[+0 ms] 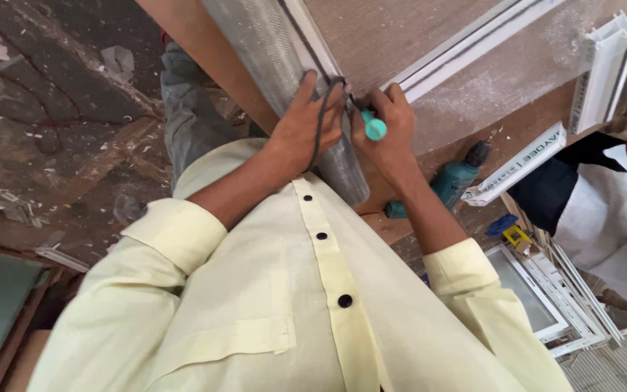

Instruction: The person secures a mesh screen into a white window frame using a handheld roller tool. They roll the tool along the frame edges to press the screen into the groove, working along the sides and corners of the frame.

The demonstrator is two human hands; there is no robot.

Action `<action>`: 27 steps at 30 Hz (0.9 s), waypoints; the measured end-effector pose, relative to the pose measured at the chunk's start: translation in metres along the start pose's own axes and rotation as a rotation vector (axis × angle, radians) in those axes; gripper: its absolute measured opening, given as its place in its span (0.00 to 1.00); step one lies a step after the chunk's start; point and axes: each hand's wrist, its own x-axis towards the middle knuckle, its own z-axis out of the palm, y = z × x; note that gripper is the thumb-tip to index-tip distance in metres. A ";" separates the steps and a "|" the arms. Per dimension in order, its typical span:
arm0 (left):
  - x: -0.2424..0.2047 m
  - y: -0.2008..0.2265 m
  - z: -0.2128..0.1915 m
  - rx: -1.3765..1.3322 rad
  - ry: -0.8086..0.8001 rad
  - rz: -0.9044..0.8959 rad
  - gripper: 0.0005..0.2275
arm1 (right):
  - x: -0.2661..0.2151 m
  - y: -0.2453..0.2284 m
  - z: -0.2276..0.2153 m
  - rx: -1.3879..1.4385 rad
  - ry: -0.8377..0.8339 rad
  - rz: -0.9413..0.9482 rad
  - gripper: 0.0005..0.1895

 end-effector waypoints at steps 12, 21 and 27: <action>-0.004 -0.006 -0.006 0.062 0.127 -0.022 0.21 | 0.004 -0.015 0.007 0.009 0.044 -0.037 0.10; -0.005 0.004 -0.010 0.140 0.137 -0.076 0.27 | -0.002 -0.008 0.012 0.065 0.177 -0.032 0.08; 0.006 0.006 -0.007 -0.005 0.120 -0.050 0.06 | -0.009 0.002 0.001 0.135 0.130 -0.087 0.08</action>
